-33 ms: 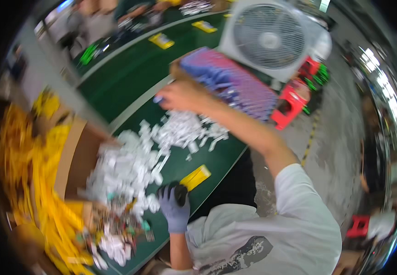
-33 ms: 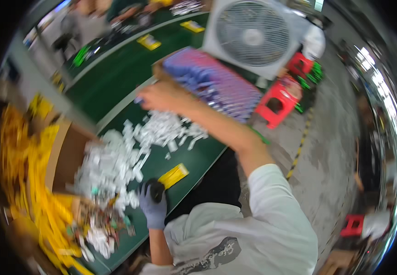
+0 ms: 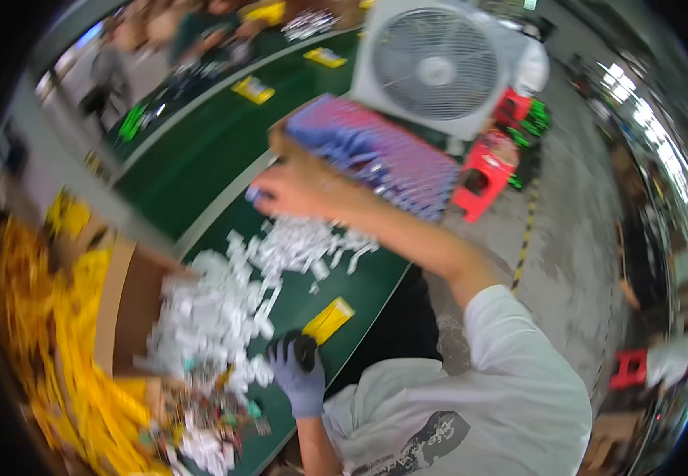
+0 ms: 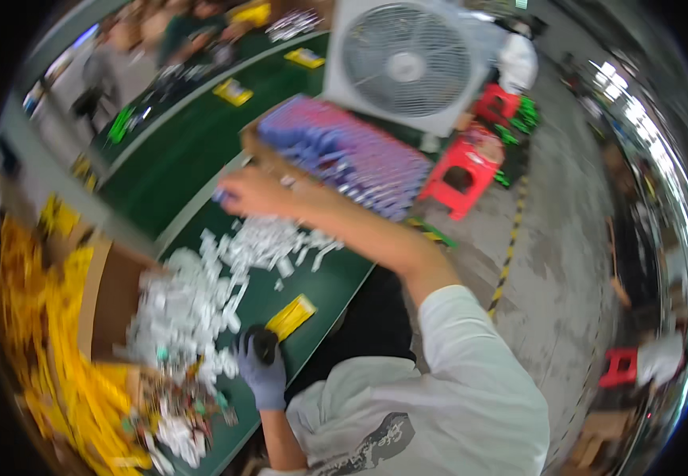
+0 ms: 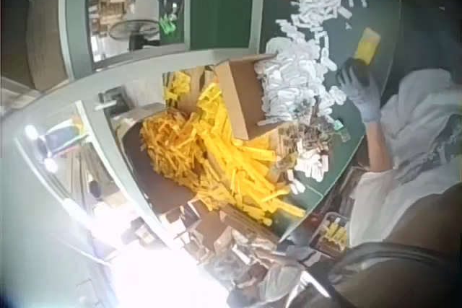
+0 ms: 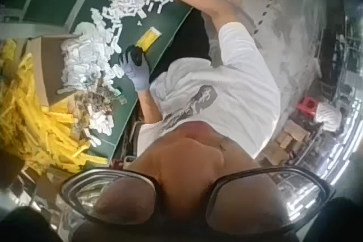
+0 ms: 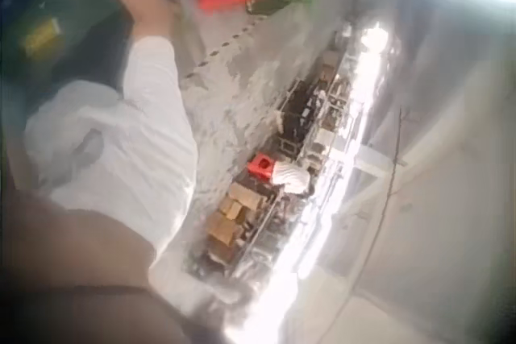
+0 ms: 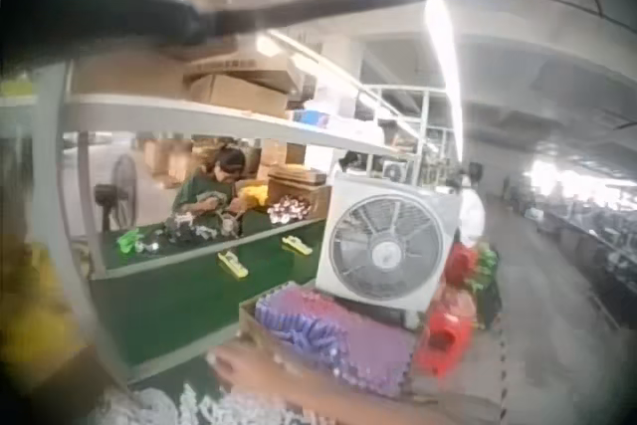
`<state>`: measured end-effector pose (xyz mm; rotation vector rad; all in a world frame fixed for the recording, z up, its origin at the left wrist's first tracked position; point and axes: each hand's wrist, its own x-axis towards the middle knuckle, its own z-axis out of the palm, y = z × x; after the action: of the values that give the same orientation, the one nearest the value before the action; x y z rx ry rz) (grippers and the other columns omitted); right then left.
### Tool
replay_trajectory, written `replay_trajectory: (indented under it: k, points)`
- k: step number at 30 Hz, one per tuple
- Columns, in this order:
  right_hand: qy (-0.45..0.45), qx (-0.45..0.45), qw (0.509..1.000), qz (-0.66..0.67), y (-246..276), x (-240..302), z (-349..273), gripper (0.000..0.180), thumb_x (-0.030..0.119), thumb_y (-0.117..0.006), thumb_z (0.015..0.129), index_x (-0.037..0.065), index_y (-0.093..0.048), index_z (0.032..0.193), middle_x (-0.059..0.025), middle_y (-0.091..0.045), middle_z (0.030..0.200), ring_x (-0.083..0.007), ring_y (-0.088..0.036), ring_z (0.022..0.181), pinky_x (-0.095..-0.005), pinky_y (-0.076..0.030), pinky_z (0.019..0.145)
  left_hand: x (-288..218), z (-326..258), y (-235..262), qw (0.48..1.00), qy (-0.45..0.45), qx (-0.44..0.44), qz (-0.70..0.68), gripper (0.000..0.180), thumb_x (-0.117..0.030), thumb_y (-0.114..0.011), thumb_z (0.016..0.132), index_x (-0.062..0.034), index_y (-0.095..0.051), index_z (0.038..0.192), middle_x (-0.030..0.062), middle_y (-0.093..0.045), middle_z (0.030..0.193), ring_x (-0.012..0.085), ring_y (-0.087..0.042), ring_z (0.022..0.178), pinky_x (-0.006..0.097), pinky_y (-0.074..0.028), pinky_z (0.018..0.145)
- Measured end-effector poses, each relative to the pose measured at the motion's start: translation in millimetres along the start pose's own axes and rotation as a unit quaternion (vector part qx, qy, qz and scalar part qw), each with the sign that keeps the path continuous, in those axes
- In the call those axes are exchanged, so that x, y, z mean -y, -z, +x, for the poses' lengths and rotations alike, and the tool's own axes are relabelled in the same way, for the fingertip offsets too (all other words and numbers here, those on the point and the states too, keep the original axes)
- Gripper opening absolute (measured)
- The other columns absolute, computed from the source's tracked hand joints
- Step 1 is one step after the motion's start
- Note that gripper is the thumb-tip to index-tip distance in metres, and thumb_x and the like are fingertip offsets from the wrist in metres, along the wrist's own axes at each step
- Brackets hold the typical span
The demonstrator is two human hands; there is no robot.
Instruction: Assembling components into a yellow plastic housing, likely for an LED light or similar device.
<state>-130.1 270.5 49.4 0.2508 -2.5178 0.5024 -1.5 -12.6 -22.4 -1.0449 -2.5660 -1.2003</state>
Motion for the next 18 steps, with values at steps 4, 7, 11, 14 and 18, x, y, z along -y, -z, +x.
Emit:
replay_trajectory:
  k: [4, 7, 11, 14, 18]
  points:
    - [-0.029, 0.039, 0.977, 0.207, 24, 59, -95, 0.024, 0.033, -0.067, 0.081, 0.009, -0.063, 0.082, -0.0105, -0.058, 0.081, -0.0296, -0.058, 0.080, -0.0426, -0.048, 0.069, -3, -4, -8, 1.000, 0.018, 0.007, -0.012, 0.018, -0.004, -0.063, 0.074, -0.0039, -0.059, 0.092, 0.0147, -0.059, 0.101, 0.0385, -0.051, 0.098, 0.050, -0.036, 0.095]
    - [0.111, 0.071, 0.980, 0.146, 13, 79, -158, 0.021, 0.026, -0.068, 0.083, 0.009, -0.062, 0.091, -0.0060, -0.058, 0.089, -0.0241, -0.059, 0.083, -0.0355, -0.049, 0.066, -5, 1, -15, 1.000, -0.017, 0.012, -0.020, 0.018, -0.004, -0.061, 0.076, -0.0016, -0.058, 0.093, 0.0168, -0.058, 0.100, 0.0395, -0.050, 0.097, 0.051, -0.036, 0.093]
    - [0.080, 0.074, 0.985, 0.133, 5, 98, -174, 0.023, 0.030, -0.067, 0.082, 0.010, -0.062, 0.093, -0.0052, -0.057, 0.079, -0.0236, -0.058, 0.077, -0.0344, -0.049, 0.063, -11, 2, -7, 1.000, -0.005, 0.015, 0.005, 0.020, -0.004, -0.059, 0.077, 0.0015, -0.056, 0.096, 0.0195, -0.057, 0.100, 0.0405, -0.050, 0.097, 0.051, -0.037, 0.090]
    - [0.148, 0.089, 0.976, 0.134, 9, 88, -167, 0.030, 0.033, -0.066, 0.082, 0.009, -0.063, 0.101, -0.0043, -0.056, 0.079, -0.0220, -0.058, 0.078, -0.0340, -0.049, 0.063, -9, 1, -8, 1.000, -0.019, 0.021, 0.008, 0.020, -0.004, -0.059, 0.078, 0.0022, -0.056, 0.097, 0.0187, -0.057, 0.101, 0.0402, -0.050, 0.097, 0.050, -0.037, 0.089]
    - [0.211, 0.089, 0.970, 0.081, 15, 85, -165, 0.037, 0.036, -0.066, 0.082, 0.010, -0.062, 0.109, -0.0025, -0.054, 0.077, -0.0195, -0.056, 0.075, -0.0309, -0.048, 0.059, -7, 0, -6, 0.999, -0.024, 0.026, 0.001, 0.020, -0.006, -0.060, 0.080, 0.0011, -0.057, 0.099, 0.0194, -0.057, 0.103, 0.0408, -0.050, 0.098, 0.050, -0.037, 0.090]
